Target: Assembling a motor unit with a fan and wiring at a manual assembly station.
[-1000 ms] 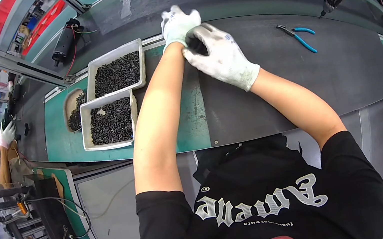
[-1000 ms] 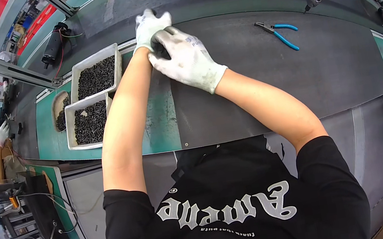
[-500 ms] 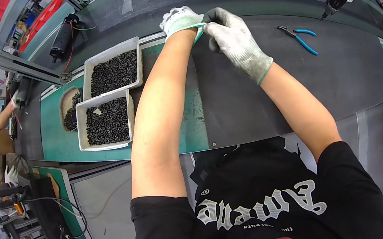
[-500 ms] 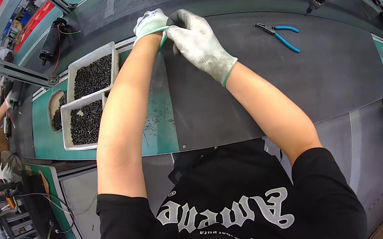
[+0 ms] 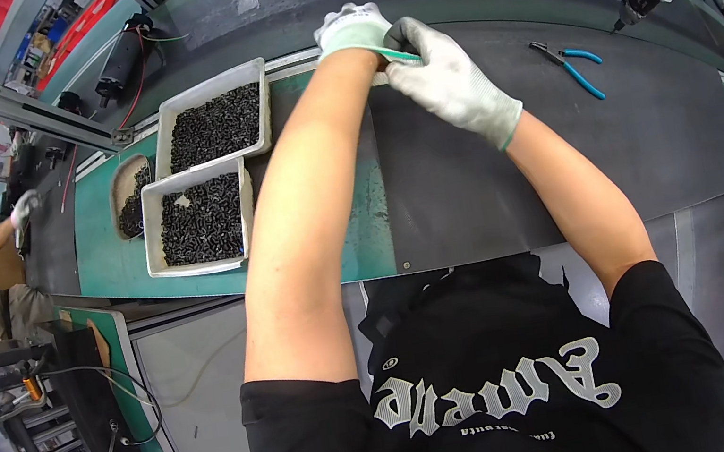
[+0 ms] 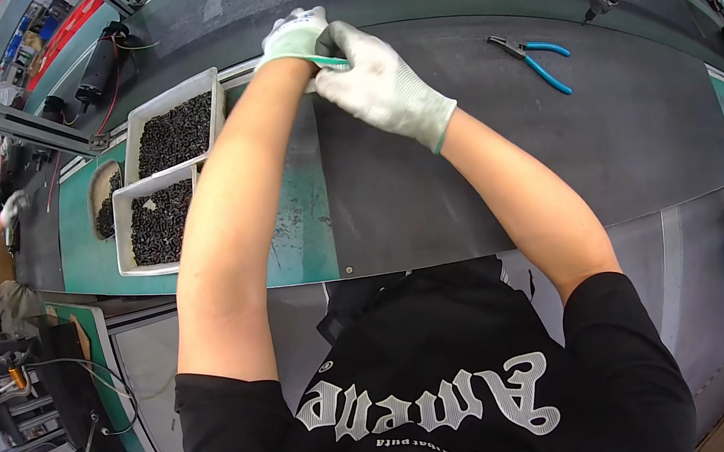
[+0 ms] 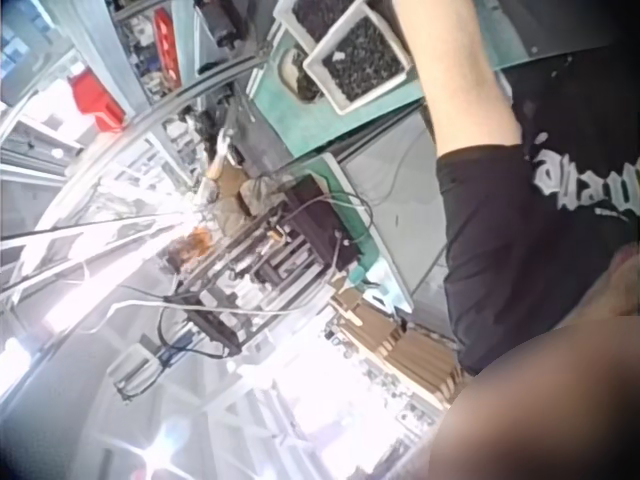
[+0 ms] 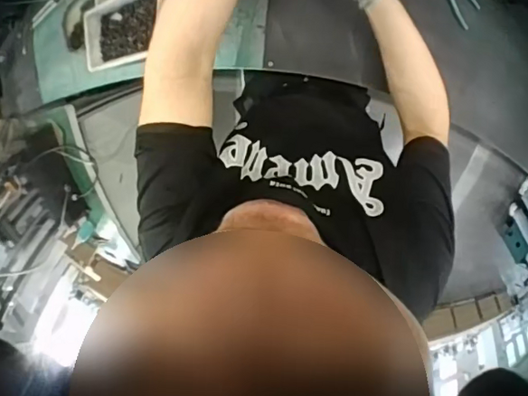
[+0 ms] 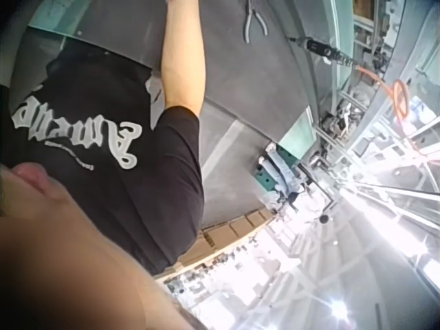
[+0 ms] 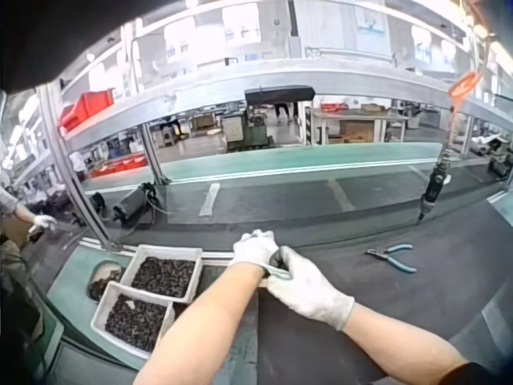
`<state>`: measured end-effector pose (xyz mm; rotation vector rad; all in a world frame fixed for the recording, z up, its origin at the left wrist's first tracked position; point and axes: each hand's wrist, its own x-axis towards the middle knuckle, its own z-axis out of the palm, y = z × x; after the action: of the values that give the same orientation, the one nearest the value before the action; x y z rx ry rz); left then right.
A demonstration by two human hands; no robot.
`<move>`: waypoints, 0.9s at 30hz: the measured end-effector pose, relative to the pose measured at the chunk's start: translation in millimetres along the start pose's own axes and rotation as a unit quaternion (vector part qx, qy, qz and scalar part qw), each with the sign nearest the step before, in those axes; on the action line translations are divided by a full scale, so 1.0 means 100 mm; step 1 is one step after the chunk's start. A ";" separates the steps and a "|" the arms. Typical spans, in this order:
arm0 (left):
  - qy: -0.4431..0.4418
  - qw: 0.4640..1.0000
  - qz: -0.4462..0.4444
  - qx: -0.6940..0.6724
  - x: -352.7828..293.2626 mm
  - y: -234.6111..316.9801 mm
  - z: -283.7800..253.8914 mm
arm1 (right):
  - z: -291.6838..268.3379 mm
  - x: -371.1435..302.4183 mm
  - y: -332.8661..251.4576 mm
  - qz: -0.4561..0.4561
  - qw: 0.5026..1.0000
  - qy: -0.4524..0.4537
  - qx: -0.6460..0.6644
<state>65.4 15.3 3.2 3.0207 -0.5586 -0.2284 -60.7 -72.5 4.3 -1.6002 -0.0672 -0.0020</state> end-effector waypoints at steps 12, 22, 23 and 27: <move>0.241 0.959 0.086 0.118 0.15 0.26 0.89 | -0.10 0.23 -0.48 -0.230 0.754 -0.042 -0.614; 0.080 0.990 0.061 0.095 0.02 0.27 0.51 | -0.29 0.18 -0.46 -0.240 0.778 -0.166 -0.557; 0.090 0.990 0.061 0.090 0.01 0.28 0.52 | -0.26 0.18 -0.45 -0.240 0.779 -0.165 -0.555; 0.121 0.987 0.066 0.087 0.01 0.27 0.53 | -0.11 0.19 -0.38 -0.243 0.757 -0.119 -0.594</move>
<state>48.4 -11.8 -46.5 3.0929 -0.7880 0.2016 -43.0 -81.9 43.7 -2.8114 -0.8282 -0.3033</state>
